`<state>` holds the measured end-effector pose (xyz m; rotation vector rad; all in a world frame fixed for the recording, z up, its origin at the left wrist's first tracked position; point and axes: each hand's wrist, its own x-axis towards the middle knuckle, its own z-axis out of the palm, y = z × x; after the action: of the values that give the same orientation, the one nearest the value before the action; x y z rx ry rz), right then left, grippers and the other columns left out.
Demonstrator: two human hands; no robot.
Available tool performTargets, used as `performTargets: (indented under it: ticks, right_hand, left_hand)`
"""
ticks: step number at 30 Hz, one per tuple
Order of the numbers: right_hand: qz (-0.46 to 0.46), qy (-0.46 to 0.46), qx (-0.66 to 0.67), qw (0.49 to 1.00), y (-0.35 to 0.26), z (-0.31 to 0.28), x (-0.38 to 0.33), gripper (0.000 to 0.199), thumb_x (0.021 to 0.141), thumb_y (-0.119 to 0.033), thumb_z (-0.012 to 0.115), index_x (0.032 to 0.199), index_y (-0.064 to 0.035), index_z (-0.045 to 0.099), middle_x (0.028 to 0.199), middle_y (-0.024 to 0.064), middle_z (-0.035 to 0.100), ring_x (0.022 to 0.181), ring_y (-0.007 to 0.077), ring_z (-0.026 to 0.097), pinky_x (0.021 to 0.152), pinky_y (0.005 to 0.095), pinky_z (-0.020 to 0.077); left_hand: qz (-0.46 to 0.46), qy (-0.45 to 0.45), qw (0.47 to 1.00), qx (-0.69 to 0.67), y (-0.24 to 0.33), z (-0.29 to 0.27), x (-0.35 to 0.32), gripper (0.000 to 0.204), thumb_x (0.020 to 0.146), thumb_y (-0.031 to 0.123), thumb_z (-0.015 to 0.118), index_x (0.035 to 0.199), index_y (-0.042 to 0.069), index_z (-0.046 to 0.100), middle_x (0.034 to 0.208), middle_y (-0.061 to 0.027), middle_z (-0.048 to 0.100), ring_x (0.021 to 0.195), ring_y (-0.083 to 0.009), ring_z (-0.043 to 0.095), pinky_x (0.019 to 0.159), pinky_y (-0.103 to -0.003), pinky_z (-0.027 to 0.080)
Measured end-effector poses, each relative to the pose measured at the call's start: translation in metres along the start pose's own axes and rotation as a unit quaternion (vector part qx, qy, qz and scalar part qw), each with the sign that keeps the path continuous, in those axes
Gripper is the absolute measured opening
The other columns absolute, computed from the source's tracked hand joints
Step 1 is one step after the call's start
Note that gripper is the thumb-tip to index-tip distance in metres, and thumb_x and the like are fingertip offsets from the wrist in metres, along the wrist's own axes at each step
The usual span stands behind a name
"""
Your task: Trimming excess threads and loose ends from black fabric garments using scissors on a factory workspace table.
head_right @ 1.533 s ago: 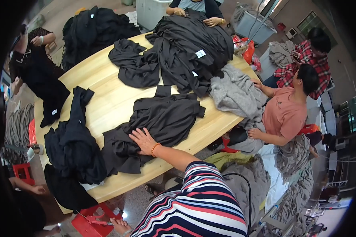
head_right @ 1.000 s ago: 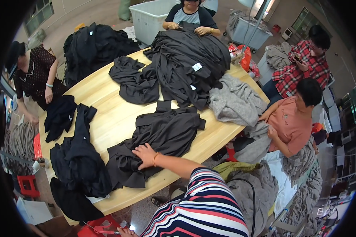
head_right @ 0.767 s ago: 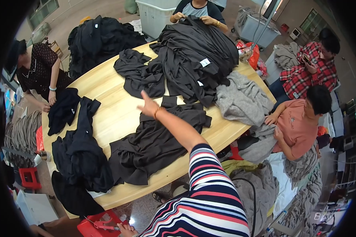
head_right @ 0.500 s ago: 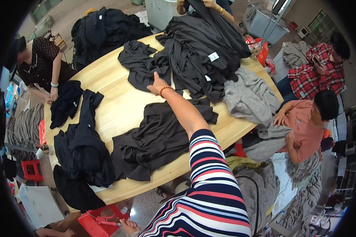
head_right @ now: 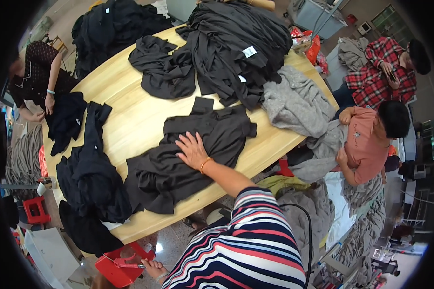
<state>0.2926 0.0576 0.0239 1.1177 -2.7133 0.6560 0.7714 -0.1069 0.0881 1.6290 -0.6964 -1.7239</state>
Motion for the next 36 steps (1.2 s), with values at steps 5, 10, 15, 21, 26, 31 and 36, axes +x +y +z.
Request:
performTargets:
  ticks: [5, 10, 15, 21, 26, 31, 36]
  right_hand:
    - [0.024, -0.023, 0.013, 0.999, -0.005, 0.004, -0.002, 0.047, 0.091, -0.038, 0.056, 0.131, -0.0133, 0.052, 0.141, 0.0111, 0.043, 0.134, 0.0339, 0.031, 0.110, 0.0551, 0.0195]
    - [0.035, -0.017, -0.001, 0.999, -0.001, -0.002, -0.005, 0.047, 0.090, -0.038, 0.057, 0.130, -0.0138, 0.053, 0.140, 0.0100, 0.043, 0.133, 0.0325, 0.032, 0.110, 0.0540, 0.0198]
    - [0.023, -0.002, -0.003, 1.000, 0.000, 0.013, -0.003, 0.048, 0.086, -0.038, 0.060, 0.127, -0.0144, 0.053, 0.138, 0.0092, 0.045, 0.132, 0.0308, 0.034, 0.109, 0.0529, 0.0213]
    - [-0.010, 0.000, 0.028, 1.000, -0.029, -0.039, 0.030, 0.049, 0.069, -0.037, 0.073, 0.109, -0.0112, 0.060, 0.112, 0.0081, 0.059, 0.099, 0.0304, 0.053, 0.079, 0.0451, 0.0370]
    - [-0.131, -0.198, 0.086, 0.968, -0.068, -0.038, 0.018, 0.113, 0.058, -0.048, 0.082, 0.148, -0.0123, 0.024, 0.151, 0.0190, 0.025, 0.137, 0.0399, 0.027, 0.109, 0.0572, 0.0185]
    - [-0.091, -0.310, 0.089, 0.942, -0.095, -0.002, 0.023, 0.090, 0.061, -0.015, 0.078, 0.141, -0.0098, 0.038, 0.131, 0.0206, 0.048, 0.118, 0.0375, 0.049, 0.096, 0.0408, 0.0414]
    - [-0.012, -0.162, 0.354, 0.921, -0.091, -0.005, 0.059, 0.044, 0.078, -0.011, 0.063, 0.118, 0.0056, 0.056, 0.110, 0.0194, 0.064, 0.100, 0.0282, 0.060, 0.092, 0.0345, 0.0442]
  left_hand:
    - [-0.046, 0.037, 0.996, 0.060, -0.001, -0.010, 0.007, 0.030, 0.097, 0.044, 0.046, 0.086, 0.017, 0.049, 0.048, 0.0052, 0.028, 0.038, -0.0099, 0.025, 0.036, -0.027, 0.023]
    - [-0.037, 0.046, 0.997, 0.050, -0.001, 0.013, -0.001, 0.028, 0.097, 0.042, 0.047, 0.083, 0.018, 0.048, 0.046, 0.0060, 0.025, 0.037, -0.0098, 0.024, 0.035, -0.027, 0.022]
    - [-0.029, 0.069, 0.997, 0.037, -0.009, 0.005, 0.003, 0.024, 0.096, 0.040, 0.050, 0.088, 0.017, 0.051, 0.046, 0.0054, 0.026, 0.036, -0.0092, 0.025, 0.035, -0.026, 0.021]
    - [-0.070, -0.061, 0.971, -0.220, -0.040, -0.030, 0.028, 0.031, 0.096, 0.032, 0.040, 0.107, 0.010, 0.059, 0.051, 0.0034, 0.039, 0.033, -0.0109, 0.032, 0.029, -0.025, 0.024]
    - [0.006, 0.059, 0.997, -0.057, -0.021, 0.024, -0.002, 0.018, 0.092, 0.025, 0.061, 0.086, 0.011, 0.051, 0.052, 0.0046, 0.036, 0.037, -0.0064, 0.033, 0.032, -0.023, 0.023]
    - [0.010, 0.123, 0.987, -0.103, -0.021, 0.006, -0.022, 0.023, 0.093, 0.029, 0.059, 0.088, 0.009, 0.050, 0.052, 0.0044, 0.036, 0.037, -0.0061, 0.033, 0.033, -0.023, 0.024]
    - [0.047, 0.180, 0.974, -0.130, -0.017, -0.047, -0.007, 0.023, 0.091, 0.032, 0.061, 0.087, 0.013, 0.050, 0.051, 0.0057, 0.036, 0.036, -0.0063, 0.033, 0.033, -0.023, 0.025]
